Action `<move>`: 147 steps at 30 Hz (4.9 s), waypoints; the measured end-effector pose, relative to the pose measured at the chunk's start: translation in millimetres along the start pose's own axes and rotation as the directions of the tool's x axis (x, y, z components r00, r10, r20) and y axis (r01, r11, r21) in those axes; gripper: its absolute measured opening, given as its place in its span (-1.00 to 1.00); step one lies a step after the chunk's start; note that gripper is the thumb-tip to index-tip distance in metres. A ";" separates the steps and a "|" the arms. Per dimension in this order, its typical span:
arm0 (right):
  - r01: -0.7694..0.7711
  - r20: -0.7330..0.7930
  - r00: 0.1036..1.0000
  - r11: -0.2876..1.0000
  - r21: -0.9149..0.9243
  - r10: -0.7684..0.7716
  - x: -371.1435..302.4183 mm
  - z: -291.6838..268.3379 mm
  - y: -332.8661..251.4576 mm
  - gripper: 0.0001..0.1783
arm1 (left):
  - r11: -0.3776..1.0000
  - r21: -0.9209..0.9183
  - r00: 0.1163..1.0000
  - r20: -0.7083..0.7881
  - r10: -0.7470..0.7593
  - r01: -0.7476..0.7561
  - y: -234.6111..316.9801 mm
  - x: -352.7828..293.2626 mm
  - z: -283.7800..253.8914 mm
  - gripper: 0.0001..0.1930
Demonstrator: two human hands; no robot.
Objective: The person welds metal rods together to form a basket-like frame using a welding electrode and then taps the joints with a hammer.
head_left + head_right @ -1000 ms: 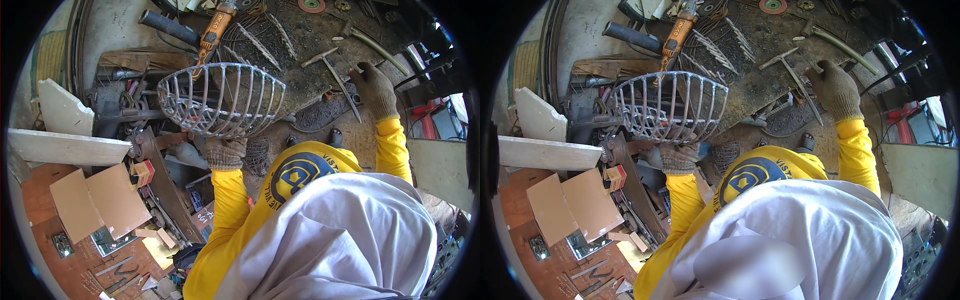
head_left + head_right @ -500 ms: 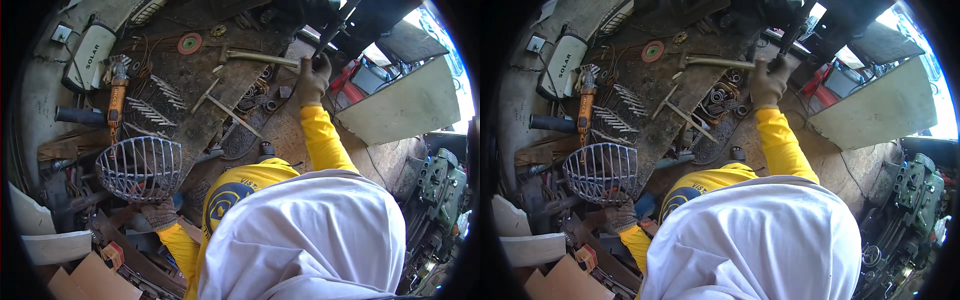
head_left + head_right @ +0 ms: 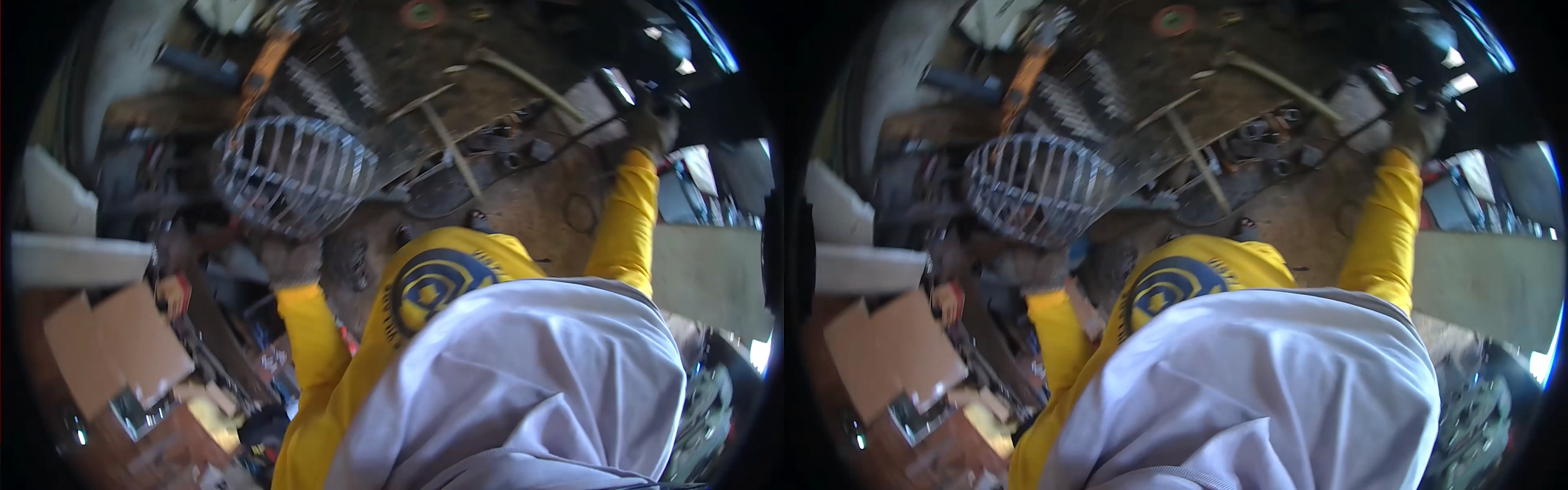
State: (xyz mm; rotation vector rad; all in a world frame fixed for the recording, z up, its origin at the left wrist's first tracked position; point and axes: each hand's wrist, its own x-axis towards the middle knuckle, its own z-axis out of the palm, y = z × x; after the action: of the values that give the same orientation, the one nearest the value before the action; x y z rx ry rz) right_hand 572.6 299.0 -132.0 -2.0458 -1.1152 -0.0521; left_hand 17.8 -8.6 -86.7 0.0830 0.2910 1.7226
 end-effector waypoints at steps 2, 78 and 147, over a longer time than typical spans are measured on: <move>0.026 0.091 0.995 0.997 0.074 -0.032 18.3 8.3 15.6 -0.42 | 0.987 0.106 0.986 -0.103 0.131 -0.120 19.0 -6.1 -32.7 -0.45; -0.442 0.857 0.368 0.743 0.502 -0.360 -392.3 -97.3 -32.3 -0.48 | 0.981 -0.056 0.868 -0.459 -0.190 0.185 73.8 -38.0 -145.8 -0.45; -0.304 0.820 0.447 0.801 0.516 -0.359 -389.7 -102.0 -42.3 -0.61 | 0.988 0.147 0.594 -0.800 0.085 0.057 54.7 -41.7 -101.3 -0.69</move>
State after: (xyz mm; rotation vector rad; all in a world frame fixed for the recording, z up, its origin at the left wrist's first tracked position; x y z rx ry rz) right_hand 335.3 -25.1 -183.8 -1.3471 -1.5015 1.4078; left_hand -49.6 -72.2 -166.8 -0.6196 1.1144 1.6501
